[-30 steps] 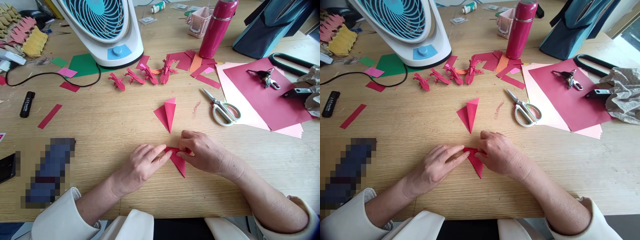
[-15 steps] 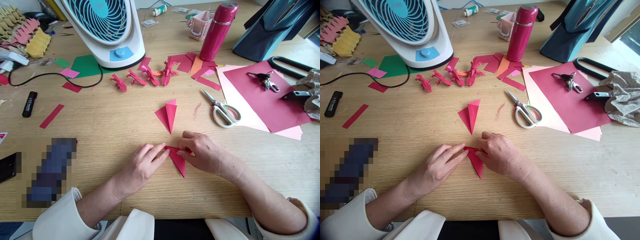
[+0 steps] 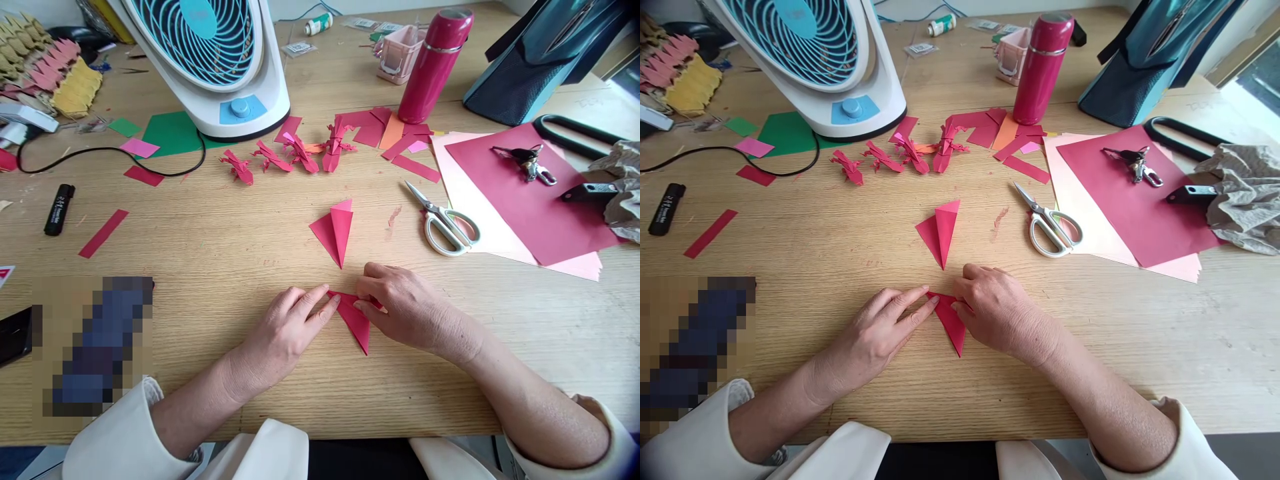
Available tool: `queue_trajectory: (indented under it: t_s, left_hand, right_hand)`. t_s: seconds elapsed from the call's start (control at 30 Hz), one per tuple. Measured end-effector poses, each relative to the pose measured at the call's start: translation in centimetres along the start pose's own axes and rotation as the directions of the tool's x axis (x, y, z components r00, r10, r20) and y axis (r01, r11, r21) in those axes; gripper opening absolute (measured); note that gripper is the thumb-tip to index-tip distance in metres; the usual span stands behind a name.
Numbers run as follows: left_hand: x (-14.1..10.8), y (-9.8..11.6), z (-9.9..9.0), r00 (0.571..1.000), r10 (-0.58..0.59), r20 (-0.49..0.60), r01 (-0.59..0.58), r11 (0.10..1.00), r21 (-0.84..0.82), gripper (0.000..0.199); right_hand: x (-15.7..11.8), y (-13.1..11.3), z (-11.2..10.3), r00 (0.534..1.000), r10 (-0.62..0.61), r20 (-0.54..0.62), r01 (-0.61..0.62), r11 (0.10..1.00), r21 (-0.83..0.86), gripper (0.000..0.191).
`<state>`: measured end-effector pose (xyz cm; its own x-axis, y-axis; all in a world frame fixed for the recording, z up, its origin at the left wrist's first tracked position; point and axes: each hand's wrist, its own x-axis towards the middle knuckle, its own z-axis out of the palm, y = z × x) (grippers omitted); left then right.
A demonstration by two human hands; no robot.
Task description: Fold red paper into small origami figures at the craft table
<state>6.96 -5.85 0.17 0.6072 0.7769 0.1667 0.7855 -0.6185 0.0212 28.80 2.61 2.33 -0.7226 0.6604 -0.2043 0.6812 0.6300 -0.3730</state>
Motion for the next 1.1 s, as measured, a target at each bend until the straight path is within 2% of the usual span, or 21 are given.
queue_trajectory:
  t_s: [0.27, 0.9, 1.1]
  left_hand:
    - [0.12, 0.04, 0.11, 1.000, -0.021, 0.011, 0.021, 1.000, -0.005, 0.045]
    - [-0.08, -0.13, 0.62, 0.995, 0.006, 0.100, -0.014, 0.997, 0.077, 0.048]
    - [0.14, 0.02, 0.07, 0.991, -0.014, 0.131, 0.006, 0.998, 0.063, 0.053]
  right_hand:
    - [0.08, 0.04, 0.22, 1.000, 0.004, 0.001, -0.004, 1.000, -0.021, 0.016]
    - [-0.08, -0.41, 0.38, 1.000, 0.021, -0.016, -0.022, 0.998, -0.061, 0.016]
    - [-0.01, -0.39, 0.59, 0.999, 0.030, -0.026, -0.032, 0.998, -0.060, 0.015]
